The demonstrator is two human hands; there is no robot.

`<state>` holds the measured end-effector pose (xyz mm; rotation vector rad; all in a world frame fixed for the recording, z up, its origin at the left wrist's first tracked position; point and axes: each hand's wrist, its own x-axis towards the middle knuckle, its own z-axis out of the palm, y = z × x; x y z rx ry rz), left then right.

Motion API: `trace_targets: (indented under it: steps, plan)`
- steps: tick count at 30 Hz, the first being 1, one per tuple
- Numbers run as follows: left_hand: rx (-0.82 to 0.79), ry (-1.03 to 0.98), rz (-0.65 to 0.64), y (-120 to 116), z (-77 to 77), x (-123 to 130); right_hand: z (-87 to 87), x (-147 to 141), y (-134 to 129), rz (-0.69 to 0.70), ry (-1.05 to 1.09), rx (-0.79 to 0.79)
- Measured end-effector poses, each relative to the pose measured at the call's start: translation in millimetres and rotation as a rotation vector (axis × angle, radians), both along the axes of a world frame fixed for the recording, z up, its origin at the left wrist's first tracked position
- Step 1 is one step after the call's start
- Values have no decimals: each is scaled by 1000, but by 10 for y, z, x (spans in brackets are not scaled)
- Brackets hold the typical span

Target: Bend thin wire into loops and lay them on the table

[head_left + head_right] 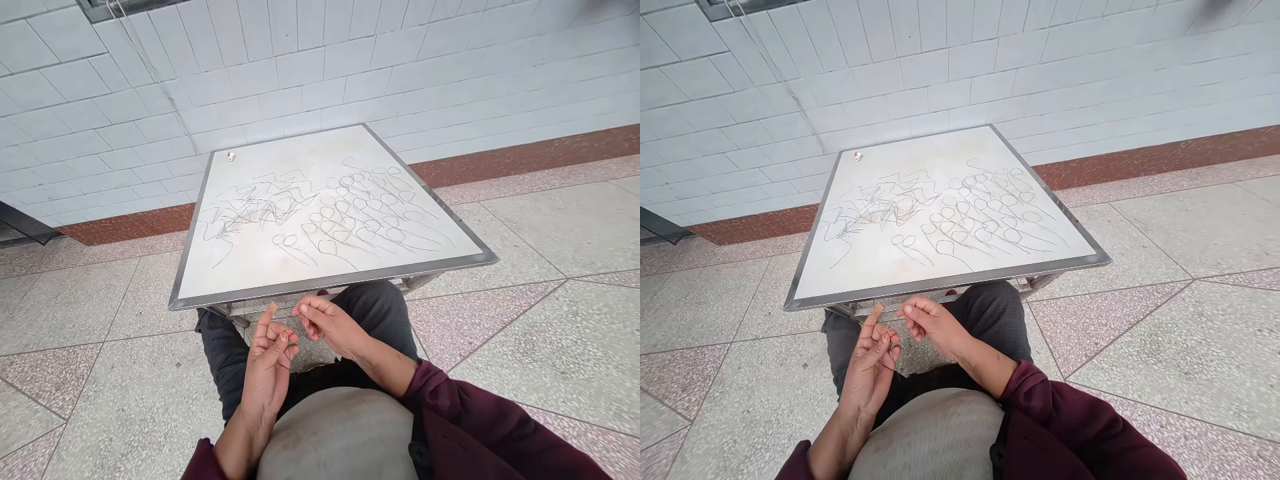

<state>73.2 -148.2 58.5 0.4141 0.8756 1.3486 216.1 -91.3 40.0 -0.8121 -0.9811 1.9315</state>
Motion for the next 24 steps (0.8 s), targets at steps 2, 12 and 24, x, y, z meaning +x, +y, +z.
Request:
trace_targets:
  steps: [2, 12, 24]
  plan:
    - [-4, -8, -33, -16, -8, 7, -13, -3, 6, 0, 2, -7]
    - [-65, -59, 180, 182, -104, 16, -137, -75, 32, -89, -253, 288]
    - [-88, -33, 326, 627, -62, 156, -130, -161, 228, -220, -766, 778]
